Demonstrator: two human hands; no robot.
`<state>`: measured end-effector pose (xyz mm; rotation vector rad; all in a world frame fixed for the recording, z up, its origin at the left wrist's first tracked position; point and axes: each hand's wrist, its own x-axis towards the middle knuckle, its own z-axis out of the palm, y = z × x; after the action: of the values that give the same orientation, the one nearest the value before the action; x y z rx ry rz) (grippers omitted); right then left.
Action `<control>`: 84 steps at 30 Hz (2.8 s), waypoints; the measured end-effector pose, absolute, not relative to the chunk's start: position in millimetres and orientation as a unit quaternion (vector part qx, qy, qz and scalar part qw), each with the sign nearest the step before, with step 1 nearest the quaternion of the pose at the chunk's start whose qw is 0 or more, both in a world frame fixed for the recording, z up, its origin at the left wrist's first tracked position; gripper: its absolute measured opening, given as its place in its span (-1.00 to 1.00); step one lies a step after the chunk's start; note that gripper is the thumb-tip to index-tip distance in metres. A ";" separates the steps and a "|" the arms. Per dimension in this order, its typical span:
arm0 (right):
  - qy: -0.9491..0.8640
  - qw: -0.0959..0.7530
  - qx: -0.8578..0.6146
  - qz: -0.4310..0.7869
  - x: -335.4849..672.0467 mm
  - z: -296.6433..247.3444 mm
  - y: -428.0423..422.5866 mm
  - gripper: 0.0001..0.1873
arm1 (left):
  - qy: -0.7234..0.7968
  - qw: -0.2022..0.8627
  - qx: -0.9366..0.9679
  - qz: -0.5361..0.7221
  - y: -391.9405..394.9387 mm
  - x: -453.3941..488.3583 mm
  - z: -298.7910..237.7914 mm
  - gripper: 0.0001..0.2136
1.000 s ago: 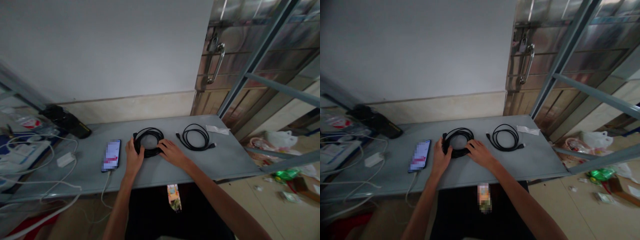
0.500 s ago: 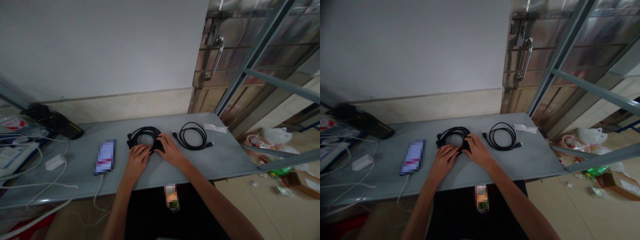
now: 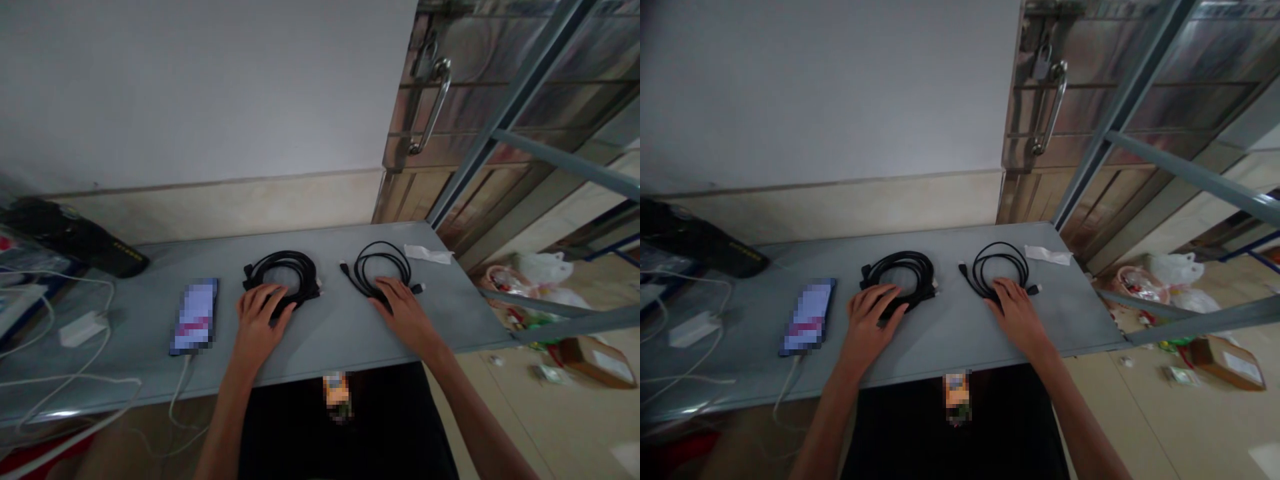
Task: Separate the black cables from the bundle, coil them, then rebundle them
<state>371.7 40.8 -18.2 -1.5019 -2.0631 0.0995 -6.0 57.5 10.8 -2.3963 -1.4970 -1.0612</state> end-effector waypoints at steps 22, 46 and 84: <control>-0.785 0.268 -0.558 0.012 371.9 -16.6 31.5 -0.67 | -0.523 0.045 -0.747 -0.409 57.0 -7.6 15.7 -0.79; -0.788 0.270 -0.553 -0.023 370.3 -14.5 29.6 -0.61 | -0.500 0.051 -0.739 -0.449 54.6 -8.0 18.9 -0.80; -0.735 0.316 -0.600 -0.018 370.1 -10.6 25.1 -0.48 | -0.478 0.062 -0.740 -0.469 52.9 -10.3 21.2 -0.81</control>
<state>370.1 25.1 -10.6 -1.5806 -1.9352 -0.0465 -10.3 52.9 21.2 -2.2370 -1.4446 -1.4187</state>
